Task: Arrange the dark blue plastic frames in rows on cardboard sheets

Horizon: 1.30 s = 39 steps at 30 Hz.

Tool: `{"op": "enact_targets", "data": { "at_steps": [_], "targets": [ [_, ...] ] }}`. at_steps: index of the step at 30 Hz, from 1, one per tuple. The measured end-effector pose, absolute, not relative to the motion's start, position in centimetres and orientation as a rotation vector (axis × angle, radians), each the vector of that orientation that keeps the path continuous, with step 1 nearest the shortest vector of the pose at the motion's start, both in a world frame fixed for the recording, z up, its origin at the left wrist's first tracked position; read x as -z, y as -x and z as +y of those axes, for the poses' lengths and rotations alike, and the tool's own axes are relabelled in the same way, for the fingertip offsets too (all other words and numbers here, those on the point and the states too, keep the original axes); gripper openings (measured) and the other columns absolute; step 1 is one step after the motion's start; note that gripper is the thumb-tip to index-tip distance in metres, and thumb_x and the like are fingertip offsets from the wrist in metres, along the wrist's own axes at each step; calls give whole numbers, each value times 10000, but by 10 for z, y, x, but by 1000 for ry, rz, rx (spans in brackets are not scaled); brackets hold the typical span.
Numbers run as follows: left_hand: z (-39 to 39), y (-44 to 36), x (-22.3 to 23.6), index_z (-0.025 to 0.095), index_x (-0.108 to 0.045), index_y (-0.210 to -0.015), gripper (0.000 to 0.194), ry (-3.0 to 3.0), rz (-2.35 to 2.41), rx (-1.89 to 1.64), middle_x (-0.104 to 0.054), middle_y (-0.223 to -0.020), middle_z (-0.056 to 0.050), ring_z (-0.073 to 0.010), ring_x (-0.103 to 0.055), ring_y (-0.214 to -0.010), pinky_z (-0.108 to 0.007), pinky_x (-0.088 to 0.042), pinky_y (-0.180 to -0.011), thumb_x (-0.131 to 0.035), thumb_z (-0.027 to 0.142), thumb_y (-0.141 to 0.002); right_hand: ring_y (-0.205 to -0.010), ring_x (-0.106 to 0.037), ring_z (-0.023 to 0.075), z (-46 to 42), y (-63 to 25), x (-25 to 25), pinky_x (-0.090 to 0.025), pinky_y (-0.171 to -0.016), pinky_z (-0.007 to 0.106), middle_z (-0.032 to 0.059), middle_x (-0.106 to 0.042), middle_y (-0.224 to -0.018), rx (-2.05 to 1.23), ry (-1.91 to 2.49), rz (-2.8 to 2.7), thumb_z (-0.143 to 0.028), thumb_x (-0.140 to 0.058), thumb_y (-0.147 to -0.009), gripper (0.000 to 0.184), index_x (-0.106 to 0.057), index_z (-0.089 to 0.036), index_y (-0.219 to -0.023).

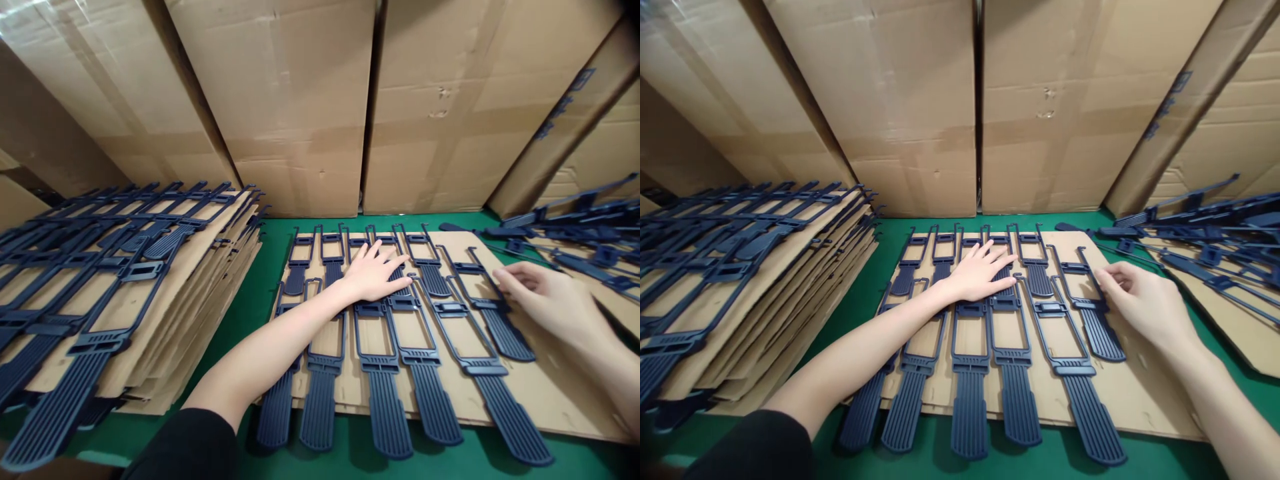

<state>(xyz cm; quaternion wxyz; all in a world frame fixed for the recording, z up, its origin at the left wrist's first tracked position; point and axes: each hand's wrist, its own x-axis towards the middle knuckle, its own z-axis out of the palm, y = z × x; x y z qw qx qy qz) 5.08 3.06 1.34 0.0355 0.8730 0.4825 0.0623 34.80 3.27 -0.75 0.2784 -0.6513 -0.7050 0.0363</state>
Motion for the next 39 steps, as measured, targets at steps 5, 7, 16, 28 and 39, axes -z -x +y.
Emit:
{"op": "enact_targets", "data": {
  "at_steps": [5,7,16,28,39],
  "targets": [
    [29,-51,-15,273,-284,-1427,661,-2687,1483,-186,-270,-1504,-27,-291,-78,-1405,-512,-64,-1122,-176,643,-890,-701,-617,224,27,-344,-2,-437,-609,320,29,-670,-739,-200,1831,-2023,-577,-534,-737,352,-680,-262,-798],
    [29,-51,-16,265,-290,-1426,663,-2687,1471,-197,-273,-1502,-40,-300,-79,-1403,-522,-66,-1118,-180,640,-891,-689,-608,228,29,-349,-3,-441,-615,330,40,-672,-750,-273,1855,-2032,-603,-551,-688,386,-707,-255,-755],
    [30,-52,-16,272,-285,-1424,642,-2690,1491,-173,-274,-1502,-30,-285,-89,-1404,-501,-80,-1122,-203,629,-896,-750,-628,252,50,-377,18,-490,-625,375,90,-671,-987,-88,1767,-2052,-616,-469,-726,563,-687,-175,-999],
    [31,-52,-16,243,-305,-1420,637,-2723,1470,-178,-304,-1487,-68,-292,-112,-1399,-508,-101,-1115,-206,609,-908,-1256,-420,274,27,-336,8,-373,-1051,397,93,-395,-1412,-40,1526,-2318,-612,-415,-828,649,-526,-144,-1264],
    [31,-52,-15,253,-299,-1423,637,-2720,1486,-154,-284,-1497,-51,-287,-95,-1403,-500,-87,-1119,-203,613,-906,-1022,-567,247,27,-341,4,-454,-921,402,66,-567,-1138,-46,1487,-2242,-559,-461,-819,424,-651,-232,-1009]
  ]
}}
